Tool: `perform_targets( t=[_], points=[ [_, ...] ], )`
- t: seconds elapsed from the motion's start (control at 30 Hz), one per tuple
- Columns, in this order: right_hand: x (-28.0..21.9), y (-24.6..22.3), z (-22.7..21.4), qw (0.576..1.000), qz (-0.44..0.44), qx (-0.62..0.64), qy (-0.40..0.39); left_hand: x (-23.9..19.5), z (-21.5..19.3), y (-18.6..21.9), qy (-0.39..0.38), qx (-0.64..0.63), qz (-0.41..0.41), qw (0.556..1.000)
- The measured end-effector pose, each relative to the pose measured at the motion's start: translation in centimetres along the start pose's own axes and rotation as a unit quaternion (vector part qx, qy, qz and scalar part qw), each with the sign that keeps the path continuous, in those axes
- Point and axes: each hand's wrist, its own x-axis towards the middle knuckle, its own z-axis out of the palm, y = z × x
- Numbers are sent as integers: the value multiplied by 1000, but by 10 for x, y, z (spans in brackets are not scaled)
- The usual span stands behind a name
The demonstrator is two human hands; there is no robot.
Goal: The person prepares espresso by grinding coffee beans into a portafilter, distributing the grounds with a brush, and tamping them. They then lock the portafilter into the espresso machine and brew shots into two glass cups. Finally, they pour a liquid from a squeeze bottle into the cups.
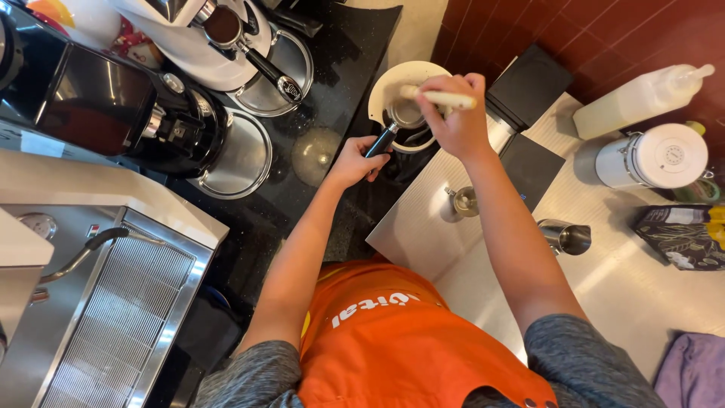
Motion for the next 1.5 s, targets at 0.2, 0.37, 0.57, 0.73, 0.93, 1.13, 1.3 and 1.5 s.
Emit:
perform_targets(
  t=[0.2,0.37,0.57,0.73,0.93,1.13,1.3,1.5],
  points=[
    [-41,59,25,943,260,193,80,-23,11,26,145,208,-5,967],
    [-62,54,36,943,293,158,23,-35,14,21,227,360,38,904],
    [-57,41,34,897,282,333,66,-45,9,25,273,413,91,864],
    [-62,60,22,935,297,187,54,-33,-17,-31,201,208,106,951],
    [-46,16,0,772,299,534,169,-50,-12,-28,65,-85,112,988],
    [-17,-37,10,966,135,222,-9,-50,-9,-6,113,6,121,986],
    [-21,-11,14,973,178,85,-117,-67,-8,39,295,351,128,880],
    [-55,-4,49,977,143,153,-50,-78,-3,51,345,446,55,824]
  ],
)
